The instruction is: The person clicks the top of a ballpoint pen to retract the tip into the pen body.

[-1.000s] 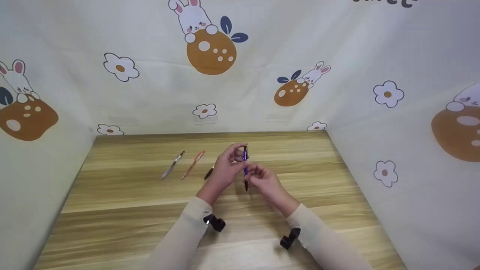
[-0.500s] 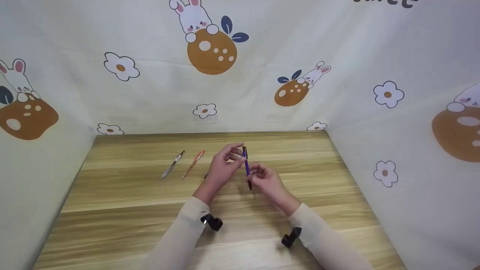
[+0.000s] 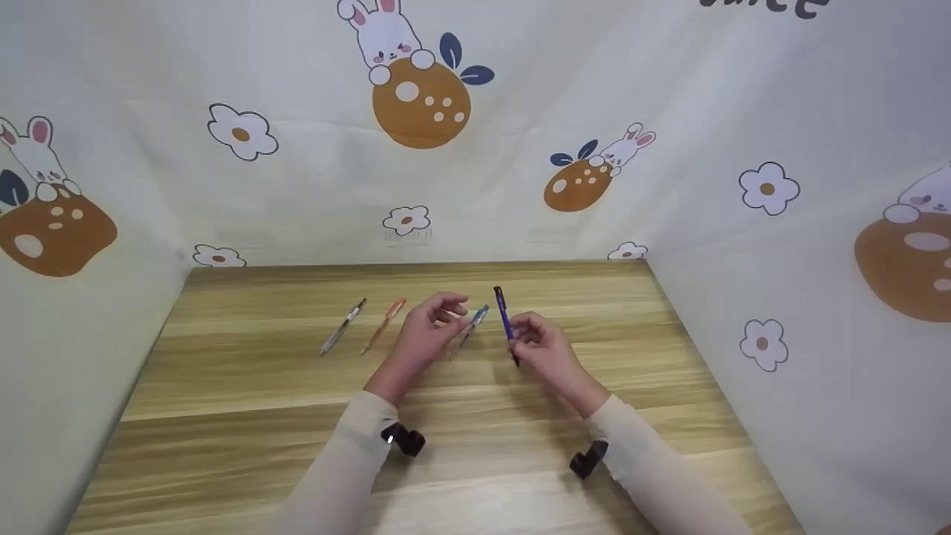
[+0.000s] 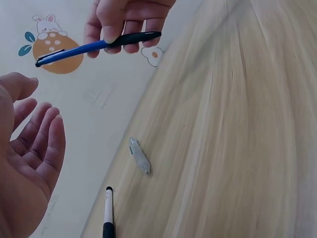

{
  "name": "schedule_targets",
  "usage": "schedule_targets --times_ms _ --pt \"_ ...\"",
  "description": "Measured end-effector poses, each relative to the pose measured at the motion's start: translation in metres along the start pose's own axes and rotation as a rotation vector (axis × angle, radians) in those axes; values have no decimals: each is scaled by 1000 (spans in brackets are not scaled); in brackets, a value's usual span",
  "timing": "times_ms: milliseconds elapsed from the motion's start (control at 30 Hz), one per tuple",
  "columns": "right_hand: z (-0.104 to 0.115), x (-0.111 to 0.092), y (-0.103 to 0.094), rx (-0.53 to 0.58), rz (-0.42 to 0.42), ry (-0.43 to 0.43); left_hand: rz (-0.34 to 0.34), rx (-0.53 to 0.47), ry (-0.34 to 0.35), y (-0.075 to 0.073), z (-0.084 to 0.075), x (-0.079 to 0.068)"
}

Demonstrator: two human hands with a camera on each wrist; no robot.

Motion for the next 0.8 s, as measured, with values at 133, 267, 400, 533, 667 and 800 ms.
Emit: schedule_targets --times_ms 133,267,400,533,667,800 --pt "-3 6 -6 -44 -26 -30 3 10 -28 -7 2 -1" --pt "-6 10 -11 -50 -45 -36 -8 20 -35 -13 3 0" --pt "-11 14 -19 -98 -66 -39 -25 31 -26 -18 5 1" --pt "-16 18 -26 -175 -86 -59 -33 63 -29 -21 6 2" --pt "-21 22 -32 -198 -100 -69 -37 84 -36 -24 6 2" --pt "-28 28 -36 -176 -115 -54 -39 80 -39 -24 6 2"
Point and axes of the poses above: each hand's wrist, its own x-axis towards the middle knuckle, its own y-axis out of the palm, z = x × y, the point moved 3 cm from there along x, towards the middle knuckle, and after that the axes turned 14 degrees about -z, right-handed, at the moved point
